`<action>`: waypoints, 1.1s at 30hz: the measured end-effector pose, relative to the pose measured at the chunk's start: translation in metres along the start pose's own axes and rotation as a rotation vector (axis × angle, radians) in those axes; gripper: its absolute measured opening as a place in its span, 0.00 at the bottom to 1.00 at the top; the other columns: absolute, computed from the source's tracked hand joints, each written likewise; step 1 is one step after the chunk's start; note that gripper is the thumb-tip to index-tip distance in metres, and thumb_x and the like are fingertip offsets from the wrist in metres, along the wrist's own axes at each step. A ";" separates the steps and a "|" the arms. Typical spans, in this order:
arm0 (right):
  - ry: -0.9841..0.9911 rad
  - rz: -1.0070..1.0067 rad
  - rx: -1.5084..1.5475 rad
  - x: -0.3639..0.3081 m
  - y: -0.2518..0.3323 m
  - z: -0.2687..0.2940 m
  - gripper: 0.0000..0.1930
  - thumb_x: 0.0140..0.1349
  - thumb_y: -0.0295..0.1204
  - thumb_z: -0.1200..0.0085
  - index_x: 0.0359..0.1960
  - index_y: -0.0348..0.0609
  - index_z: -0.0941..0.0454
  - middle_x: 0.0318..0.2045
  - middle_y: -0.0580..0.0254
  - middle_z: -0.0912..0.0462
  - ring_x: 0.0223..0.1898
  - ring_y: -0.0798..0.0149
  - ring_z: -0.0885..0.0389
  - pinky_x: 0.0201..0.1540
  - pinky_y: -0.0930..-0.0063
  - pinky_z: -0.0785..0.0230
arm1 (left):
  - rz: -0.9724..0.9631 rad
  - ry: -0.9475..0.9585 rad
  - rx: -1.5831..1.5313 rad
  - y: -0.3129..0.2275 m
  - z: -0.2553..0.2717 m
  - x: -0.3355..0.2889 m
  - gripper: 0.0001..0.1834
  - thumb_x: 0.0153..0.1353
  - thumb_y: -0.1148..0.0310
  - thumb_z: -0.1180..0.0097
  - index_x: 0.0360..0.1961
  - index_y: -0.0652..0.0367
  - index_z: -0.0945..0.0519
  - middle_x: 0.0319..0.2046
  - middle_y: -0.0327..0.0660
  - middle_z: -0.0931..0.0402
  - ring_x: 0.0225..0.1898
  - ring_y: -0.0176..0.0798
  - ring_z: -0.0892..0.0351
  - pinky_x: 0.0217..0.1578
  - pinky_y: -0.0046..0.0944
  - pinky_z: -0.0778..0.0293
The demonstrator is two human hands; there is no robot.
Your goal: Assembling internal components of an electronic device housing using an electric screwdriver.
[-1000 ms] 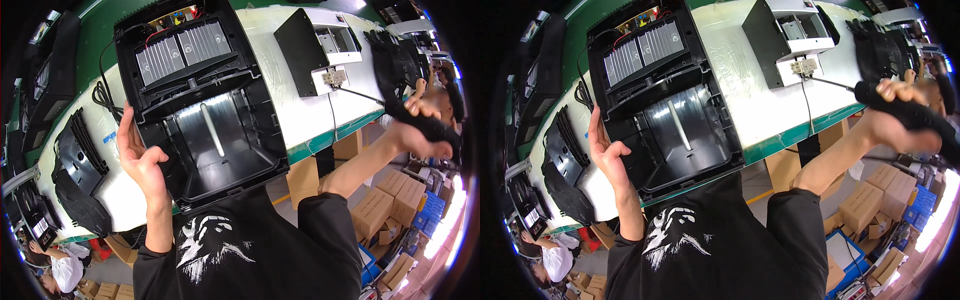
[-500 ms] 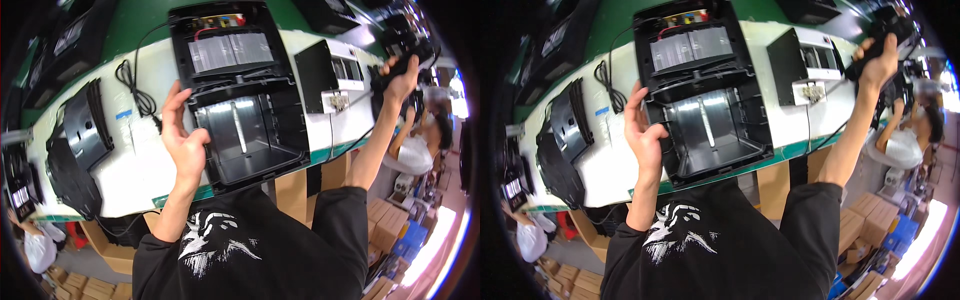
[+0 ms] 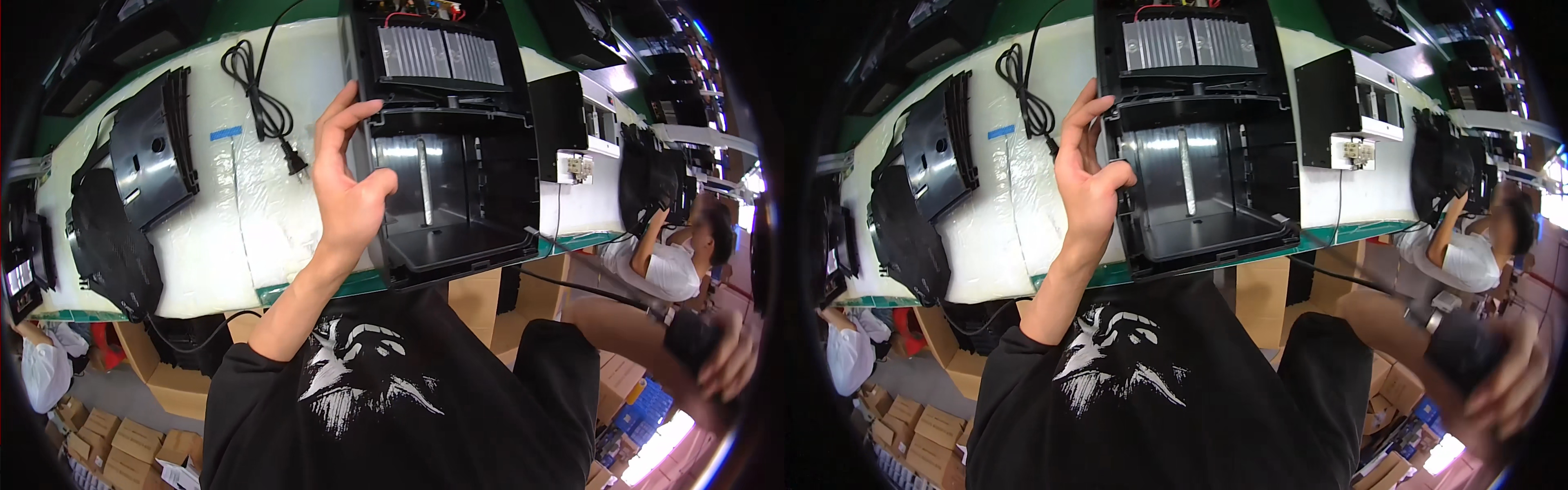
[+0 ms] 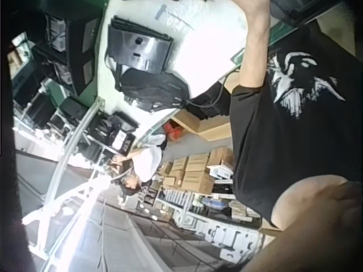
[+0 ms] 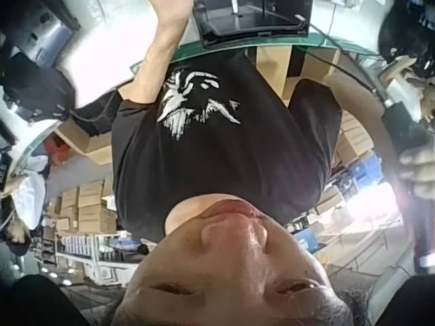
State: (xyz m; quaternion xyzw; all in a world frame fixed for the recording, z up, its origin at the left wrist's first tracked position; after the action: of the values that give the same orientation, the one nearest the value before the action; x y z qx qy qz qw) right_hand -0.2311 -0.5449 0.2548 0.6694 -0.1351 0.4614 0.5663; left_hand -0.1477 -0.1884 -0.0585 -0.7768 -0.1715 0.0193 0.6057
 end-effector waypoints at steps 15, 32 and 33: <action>0.124 0.270 0.857 0.014 -0.109 -0.151 0.10 0.38 0.15 0.38 0.16 0.35 0.30 0.20 0.56 0.24 0.18 0.64 0.21 0.23 0.77 0.19 | -0.039 -0.003 0.067 0.003 0.009 -0.004 0.34 0.30 0.86 0.56 0.48 0.63 0.29 0.62 0.51 0.43 0.63 0.46 0.43 0.62 0.39 0.48; -0.014 -0.384 0.141 -0.056 -0.163 -0.189 0.04 0.51 0.18 0.46 0.24 0.38 0.29 0.21 0.54 0.20 0.23 0.58 0.19 0.19 0.74 0.49 | -0.056 -0.019 0.045 0.005 0.007 -0.002 0.30 0.34 0.84 0.55 0.45 0.59 0.26 0.59 0.50 0.41 0.62 0.48 0.43 0.62 0.40 0.50; -0.016 -0.429 0.126 -0.059 -0.165 -0.190 0.04 0.50 0.18 0.46 0.24 0.38 0.29 0.22 0.54 0.20 0.24 0.59 0.19 0.19 0.74 0.49 | -0.068 -0.020 0.050 0.005 0.007 -0.002 0.30 0.34 0.84 0.55 0.45 0.59 0.26 0.59 0.50 0.41 0.62 0.48 0.43 0.62 0.40 0.50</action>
State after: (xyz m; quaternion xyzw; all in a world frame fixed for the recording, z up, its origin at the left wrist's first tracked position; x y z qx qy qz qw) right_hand -0.2348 -0.3437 0.0922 0.7205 0.0350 0.3326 0.6075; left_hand -0.1500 -0.1830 -0.0653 -0.7550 -0.2033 0.0110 0.6234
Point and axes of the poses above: each hand's wrist, its own x-axis towards the middle knuckle, its own z-axis out of the back of the hand, y = z × x, the point moved 6 cm from there along x, towards the middle knuckle
